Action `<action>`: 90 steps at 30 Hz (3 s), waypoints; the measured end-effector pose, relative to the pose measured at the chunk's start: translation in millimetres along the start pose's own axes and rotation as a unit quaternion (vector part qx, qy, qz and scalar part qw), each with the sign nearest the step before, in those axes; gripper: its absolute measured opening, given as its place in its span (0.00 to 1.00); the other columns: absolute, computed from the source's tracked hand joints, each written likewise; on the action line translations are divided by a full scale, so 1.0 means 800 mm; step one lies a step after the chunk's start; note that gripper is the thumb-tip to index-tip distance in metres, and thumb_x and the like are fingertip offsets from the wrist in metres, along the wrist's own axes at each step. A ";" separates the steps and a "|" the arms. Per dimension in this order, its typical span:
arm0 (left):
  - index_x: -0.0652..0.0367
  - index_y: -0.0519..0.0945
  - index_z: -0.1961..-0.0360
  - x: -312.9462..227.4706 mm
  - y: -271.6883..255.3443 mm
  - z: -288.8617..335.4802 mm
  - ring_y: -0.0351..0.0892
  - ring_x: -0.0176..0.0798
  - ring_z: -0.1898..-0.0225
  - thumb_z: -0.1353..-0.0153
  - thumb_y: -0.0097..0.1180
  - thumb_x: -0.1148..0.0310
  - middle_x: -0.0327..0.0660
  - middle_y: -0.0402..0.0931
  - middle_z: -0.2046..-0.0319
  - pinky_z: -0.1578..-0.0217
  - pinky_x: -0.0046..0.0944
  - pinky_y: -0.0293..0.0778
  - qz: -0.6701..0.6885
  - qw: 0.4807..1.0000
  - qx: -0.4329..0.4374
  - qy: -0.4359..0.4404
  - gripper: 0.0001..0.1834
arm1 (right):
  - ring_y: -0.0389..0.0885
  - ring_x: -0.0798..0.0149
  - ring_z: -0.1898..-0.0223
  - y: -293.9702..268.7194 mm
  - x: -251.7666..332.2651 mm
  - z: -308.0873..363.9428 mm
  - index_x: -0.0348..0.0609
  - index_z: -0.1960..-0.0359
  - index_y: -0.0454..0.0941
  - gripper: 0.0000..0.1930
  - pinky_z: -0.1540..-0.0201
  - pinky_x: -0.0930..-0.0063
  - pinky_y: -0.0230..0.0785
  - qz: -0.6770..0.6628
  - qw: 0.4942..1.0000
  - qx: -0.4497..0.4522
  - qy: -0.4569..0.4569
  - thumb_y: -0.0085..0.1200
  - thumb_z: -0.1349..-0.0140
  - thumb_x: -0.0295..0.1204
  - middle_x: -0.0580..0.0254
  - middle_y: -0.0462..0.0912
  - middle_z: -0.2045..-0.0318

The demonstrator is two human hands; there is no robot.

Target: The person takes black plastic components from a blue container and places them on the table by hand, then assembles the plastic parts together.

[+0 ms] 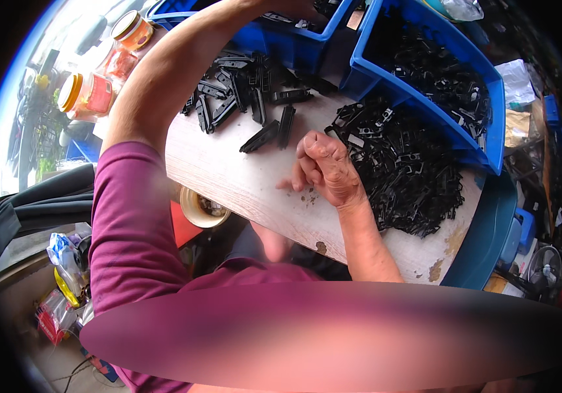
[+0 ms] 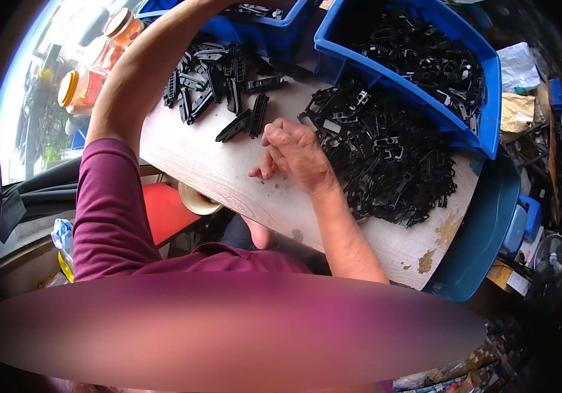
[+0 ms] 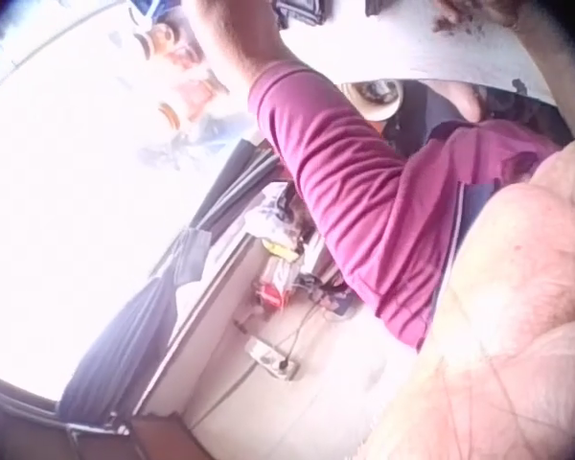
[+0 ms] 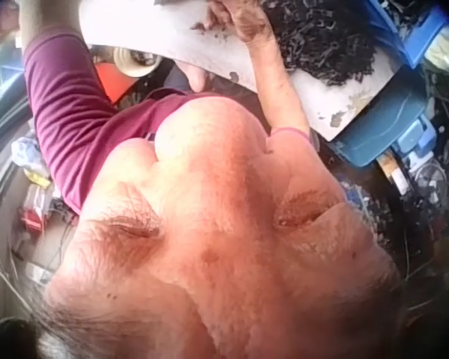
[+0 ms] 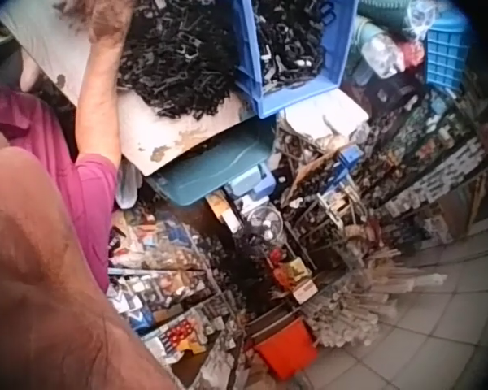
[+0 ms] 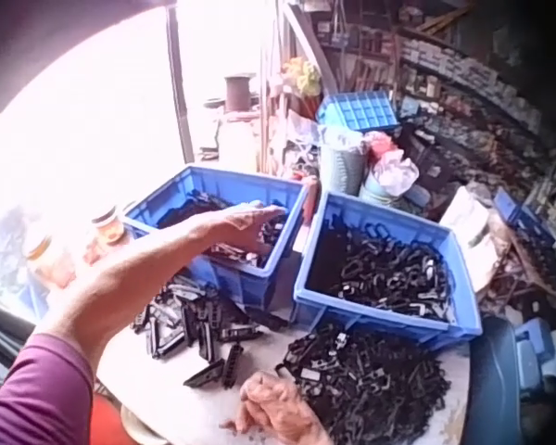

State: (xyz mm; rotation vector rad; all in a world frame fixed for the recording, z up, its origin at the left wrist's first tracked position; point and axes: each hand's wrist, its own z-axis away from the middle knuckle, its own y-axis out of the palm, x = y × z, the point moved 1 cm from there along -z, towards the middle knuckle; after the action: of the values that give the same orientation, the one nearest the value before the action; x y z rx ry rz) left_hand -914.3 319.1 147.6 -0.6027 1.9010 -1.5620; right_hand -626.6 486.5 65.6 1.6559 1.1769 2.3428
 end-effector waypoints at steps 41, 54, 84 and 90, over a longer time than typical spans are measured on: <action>0.50 0.79 0.45 -0.003 0.008 -0.047 0.86 0.46 0.65 0.54 0.65 0.67 0.46 0.84 0.62 0.71 0.43 0.84 0.064 0.961 0.169 -0.208 0.30 | 0.76 0.70 0.82 0.001 -0.001 0.003 0.41 0.68 0.71 0.12 0.65 0.58 0.83 -0.052 0.996 -0.067 -0.026 0.47 0.28 0.35 0.69 0.70 0.83; 0.53 0.84 0.55 -0.006 -0.010 -0.037 0.85 0.41 0.71 0.54 0.65 0.69 0.41 0.85 0.68 0.77 0.41 0.83 0.119 0.975 0.096 -0.159 0.21 | 0.76 0.69 0.82 -0.010 -0.001 0.002 0.40 0.66 0.71 0.13 0.64 0.62 0.83 0.012 0.999 -0.041 0.000 0.47 0.28 0.37 0.69 0.69 0.83; 0.47 0.83 0.55 -0.103 0.065 0.243 0.69 0.56 0.40 0.50 0.65 0.72 0.47 0.73 0.45 0.43 0.50 0.70 -0.082 0.921 -0.354 -0.137 0.18 | 0.77 0.68 0.80 -0.002 -0.001 0.002 0.37 0.64 0.71 0.16 0.63 0.56 0.84 -0.055 0.996 -0.062 -0.014 0.50 0.30 0.40 0.68 0.64 0.86; 0.46 0.82 0.49 -0.090 0.067 0.249 0.63 0.61 0.36 0.47 0.67 0.67 0.51 0.68 0.39 0.37 0.56 0.63 -0.060 0.899 -0.398 -0.170 0.21 | 0.78 0.67 0.82 -0.005 -0.001 0.002 0.37 0.66 0.71 0.16 0.66 0.57 0.84 -0.046 0.999 -0.002 0.012 0.50 0.30 0.40 0.70 0.64 0.86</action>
State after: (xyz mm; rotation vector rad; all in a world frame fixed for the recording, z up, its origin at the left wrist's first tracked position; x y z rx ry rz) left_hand -722.5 238.3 81.0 -1.2609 2.1975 -0.6032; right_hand -626.5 489.5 62.8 1.5414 1.2241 2.3149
